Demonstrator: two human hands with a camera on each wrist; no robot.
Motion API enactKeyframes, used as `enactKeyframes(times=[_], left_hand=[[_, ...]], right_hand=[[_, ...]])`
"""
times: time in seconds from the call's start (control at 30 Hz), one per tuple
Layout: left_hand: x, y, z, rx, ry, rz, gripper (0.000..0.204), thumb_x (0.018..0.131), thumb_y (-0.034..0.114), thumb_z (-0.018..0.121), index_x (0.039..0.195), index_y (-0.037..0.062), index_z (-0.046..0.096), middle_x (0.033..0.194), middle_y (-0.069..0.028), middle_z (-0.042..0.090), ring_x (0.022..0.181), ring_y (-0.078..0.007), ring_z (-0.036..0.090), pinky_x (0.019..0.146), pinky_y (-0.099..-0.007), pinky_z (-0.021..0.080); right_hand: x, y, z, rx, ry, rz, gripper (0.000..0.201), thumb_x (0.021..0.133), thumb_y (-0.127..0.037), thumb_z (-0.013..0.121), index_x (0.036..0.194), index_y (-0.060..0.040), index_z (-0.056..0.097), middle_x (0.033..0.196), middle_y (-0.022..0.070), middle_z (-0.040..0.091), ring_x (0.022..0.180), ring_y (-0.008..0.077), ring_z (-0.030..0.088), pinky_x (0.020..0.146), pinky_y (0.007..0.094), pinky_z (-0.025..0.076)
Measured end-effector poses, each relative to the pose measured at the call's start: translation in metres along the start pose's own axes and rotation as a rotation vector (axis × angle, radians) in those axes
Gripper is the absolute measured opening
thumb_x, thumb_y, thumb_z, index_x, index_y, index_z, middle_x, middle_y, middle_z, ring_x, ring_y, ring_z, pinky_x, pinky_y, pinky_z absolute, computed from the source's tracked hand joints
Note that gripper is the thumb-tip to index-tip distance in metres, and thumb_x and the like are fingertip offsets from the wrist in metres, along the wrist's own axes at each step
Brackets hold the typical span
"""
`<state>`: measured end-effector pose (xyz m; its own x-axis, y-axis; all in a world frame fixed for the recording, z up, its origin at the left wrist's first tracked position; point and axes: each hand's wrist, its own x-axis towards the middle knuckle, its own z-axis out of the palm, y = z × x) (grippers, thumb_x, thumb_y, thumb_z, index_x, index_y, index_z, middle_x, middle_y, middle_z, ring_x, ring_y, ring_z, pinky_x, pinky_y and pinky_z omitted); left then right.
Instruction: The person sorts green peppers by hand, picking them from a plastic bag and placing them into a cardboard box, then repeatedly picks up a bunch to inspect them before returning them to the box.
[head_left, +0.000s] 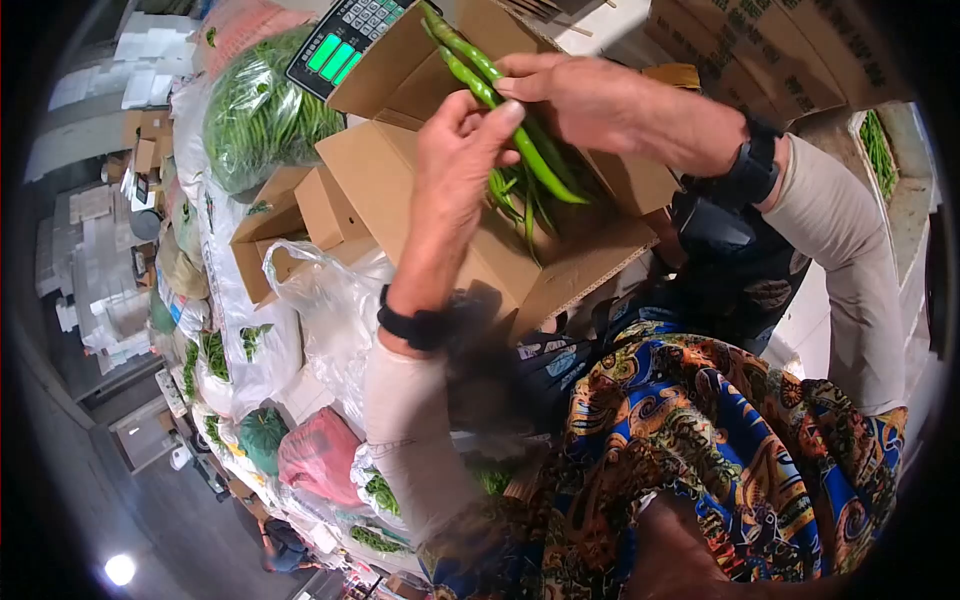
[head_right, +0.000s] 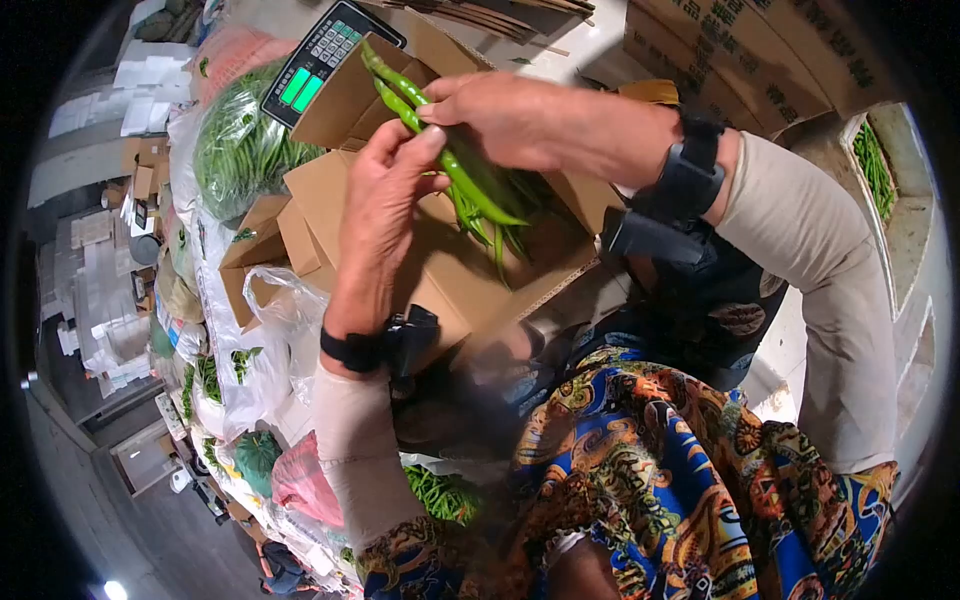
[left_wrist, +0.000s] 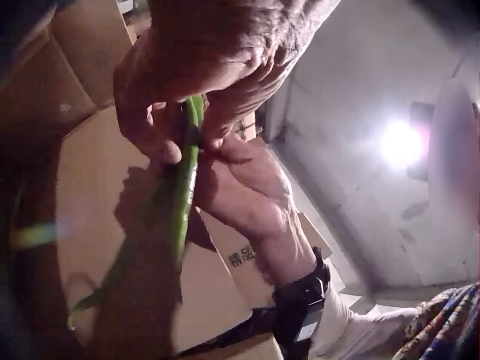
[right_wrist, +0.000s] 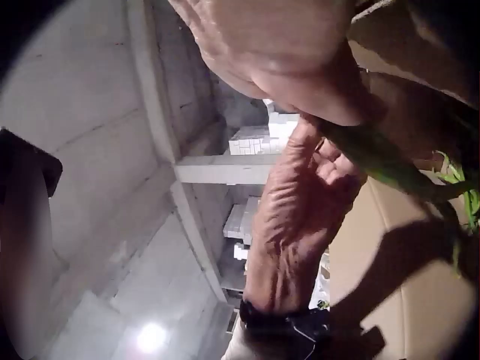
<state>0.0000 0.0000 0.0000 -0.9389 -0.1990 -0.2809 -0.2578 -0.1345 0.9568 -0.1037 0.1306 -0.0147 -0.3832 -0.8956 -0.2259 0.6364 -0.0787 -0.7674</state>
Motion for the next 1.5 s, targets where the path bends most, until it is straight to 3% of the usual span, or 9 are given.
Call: enactKeyframes(times=[0.43,0.57,0.67,0.87,0.93,1.2,1.23,1.33,1.5], left_hand=[[0.026,-0.056,-0.044,0.446,0.193,-0.395,0.021,0.079,0.016,0.069,0.092,0.0023,0.061,0.074,-0.0019,0.059,0.062,-0.0086,0.056,0.052,-0.0206,0.049],[0.082,-0.094,-0.073,1.105,0.147,-0.162,0.037,0.079,0.027,0.064,0.101,-0.0023,0.061,0.097,-0.0228,0.064,0.092,-0.0319,0.063,0.079,-0.0398,0.051],[0.114,-0.075,-0.048,1.120,0.070,-0.244,0.044,0.078,0.031,0.061,0.104,-0.0044,0.061,0.106,-0.0264,0.061,0.106,-0.0391,0.056,0.092,-0.0430,0.044],[0.219,-0.244,-0.079,0.421,0.290,-0.149,0.043,0.074,0.025,0.062,0.107,-0.0033,0.060,0.110,-0.0262,0.060,0.109,-0.0373,0.056,0.089,-0.0426,0.047],[0.195,-0.210,-0.047,0.788,0.426,-0.223,0.046,0.074,0.025,0.063,0.109,-0.0037,0.059,0.110,-0.0254,0.061,0.104,-0.0357,0.060,0.086,-0.0413,0.048],[0.196,-0.196,-0.083,0.272,0.253,-0.163,0.024,0.072,0.003,0.050,0.091,-0.0044,0.063,0.083,-0.0130,0.063,0.075,-0.0256,0.060,0.063,-0.0330,0.049],[0.194,-0.181,-0.077,0.295,0.329,0.120,0.014,0.073,0.002,0.054,0.082,-0.0013,0.064,0.073,-0.0069,0.059,0.065,-0.0200,0.056,0.055,-0.0311,0.048],[0.149,-0.101,-0.064,0.228,0.200,-0.180,0.013,0.075,0.005,0.064,0.087,0.0035,0.067,0.080,-0.0039,0.064,0.071,-0.0123,0.061,0.060,-0.0268,0.052],[0.115,-0.052,-0.067,0.258,0.275,-0.013,0.013,0.080,0.009,0.066,0.091,0.0021,0.066,0.083,-0.0055,0.066,0.074,-0.0133,0.063,0.063,-0.0252,0.055]], right_hand=[[-0.027,-0.061,-0.031,0.066,-0.066,-0.064,0.025,0.094,-0.014,0.053,0.114,0.0004,0.053,0.102,0.0122,0.063,0.094,0.0214,0.060,0.082,0.0330,0.048],[-0.036,-0.077,-0.010,-0.031,0.152,0.027,0.020,0.094,-0.014,0.053,0.106,0.0001,0.058,0.095,0.0096,0.064,0.082,0.0180,0.061,0.073,0.0271,0.050],[-0.040,-0.081,-0.005,-0.071,0.163,0.136,0.021,0.094,-0.016,0.054,0.108,-0.0009,0.057,0.097,0.0074,0.063,0.084,0.0154,0.060,0.075,0.0252,0.048],[-0.055,-0.087,-0.006,-0.163,0.085,0.102,0.027,0.095,-0.020,0.052,0.112,0.0006,0.055,0.098,0.0053,0.061,0.087,0.0125,0.056,0.079,0.0234,0.046],[-0.055,-0.084,-0.007,-0.176,0.031,0.064,0.026,0.095,-0.019,0.052,0.112,0.0011,0.055,0.099,0.0056,0.061,0.087,0.0123,0.057,0.078,0.0232,0.047],[-0.049,-0.078,-0.009,-0.105,-0.022,0.050,0.025,0.096,-0.017,0.050,0.112,0.0008,0.056,0.095,0.0047,0.062,0.086,0.0111,0.058,0.079,0.0228,0.048],[-0.047,-0.078,-0.010,-0.164,-0.003,0.075,0.025,0.096,-0.017,0.050,0.112,0.0005,0.057,0.094,0.0044,0.062,0.086,0.0111,0.058,0.079,0.0228,0.048],[-0.047,-0.078,-0.009,-0.257,0.020,0.106,0.025,0.096,-0.018,0.050,0.112,-0.0003,0.057,0.094,0.0038,0.062,0.086,0.0111,0.058,0.079,0.0227,0.048],[-0.055,-0.083,-0.002,-0.266,0.002,0.052,0.025,0.097,-0.019,0.048,0.112,-0.0014,0.058,0.094,0.0031,0.061,0.085,0.0108,0.057,0.078,0.0231,0.048]])
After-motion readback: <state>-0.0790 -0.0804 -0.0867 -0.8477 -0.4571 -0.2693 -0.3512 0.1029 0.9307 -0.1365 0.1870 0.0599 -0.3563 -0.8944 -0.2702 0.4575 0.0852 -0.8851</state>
